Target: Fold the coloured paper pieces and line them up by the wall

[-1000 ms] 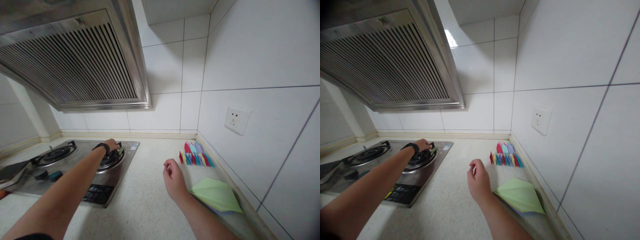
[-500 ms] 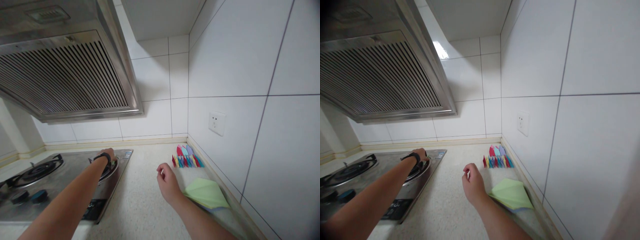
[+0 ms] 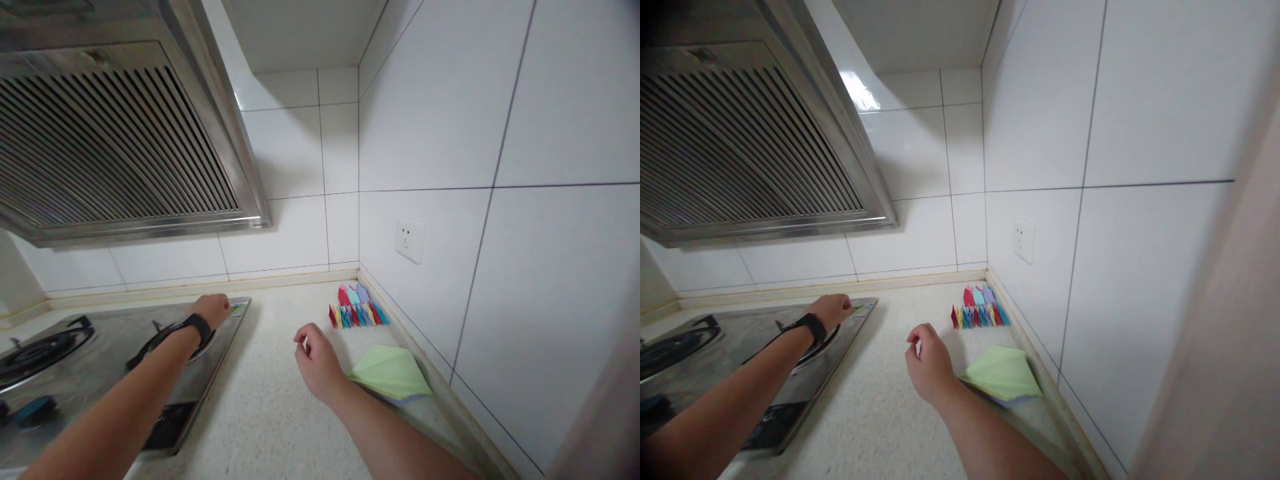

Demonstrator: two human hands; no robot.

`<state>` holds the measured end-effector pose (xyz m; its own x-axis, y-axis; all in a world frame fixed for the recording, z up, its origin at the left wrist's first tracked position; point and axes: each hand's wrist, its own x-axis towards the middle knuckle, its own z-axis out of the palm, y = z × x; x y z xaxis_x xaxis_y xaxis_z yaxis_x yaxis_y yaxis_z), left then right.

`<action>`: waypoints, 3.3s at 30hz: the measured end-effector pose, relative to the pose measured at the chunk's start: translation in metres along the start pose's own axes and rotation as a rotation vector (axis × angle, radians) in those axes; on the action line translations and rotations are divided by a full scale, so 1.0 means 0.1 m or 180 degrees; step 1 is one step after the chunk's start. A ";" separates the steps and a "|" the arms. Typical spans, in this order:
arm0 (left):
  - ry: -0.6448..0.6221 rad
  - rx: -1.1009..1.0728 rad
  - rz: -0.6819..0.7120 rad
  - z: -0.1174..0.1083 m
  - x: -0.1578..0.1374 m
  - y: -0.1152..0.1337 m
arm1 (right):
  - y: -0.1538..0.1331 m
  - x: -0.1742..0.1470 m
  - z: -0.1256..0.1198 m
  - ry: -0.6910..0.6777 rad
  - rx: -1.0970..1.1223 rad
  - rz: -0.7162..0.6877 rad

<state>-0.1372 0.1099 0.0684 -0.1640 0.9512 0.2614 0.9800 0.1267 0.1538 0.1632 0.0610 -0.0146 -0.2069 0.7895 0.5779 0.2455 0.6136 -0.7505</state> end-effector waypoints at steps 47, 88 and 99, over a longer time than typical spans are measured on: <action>-0.0382 -0.4806 0.0349 0.66 -1.13 1.04 | 0.13 0.03 0.03 -0.0701 0.1016 0.0910; -0.0286 -0.3638 0.0779 0.77 -1.15 1.04 | -0.01 0.05 -0.05 -0.1082 0.1537 0.1203; 0.0030 -0.3281 0.0817 0.75 -1.19 1.09 | 0.16 0.07 0.03 -0.0947 0.1096 0.0899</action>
<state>-0.0026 0.0321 -0.0176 0.0290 0.9128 0.4073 0.4167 -0.3814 0.8252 0.1629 0.0762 -0.0236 -0.4495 0.8546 0.2599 0.0160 0.2985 -0.9543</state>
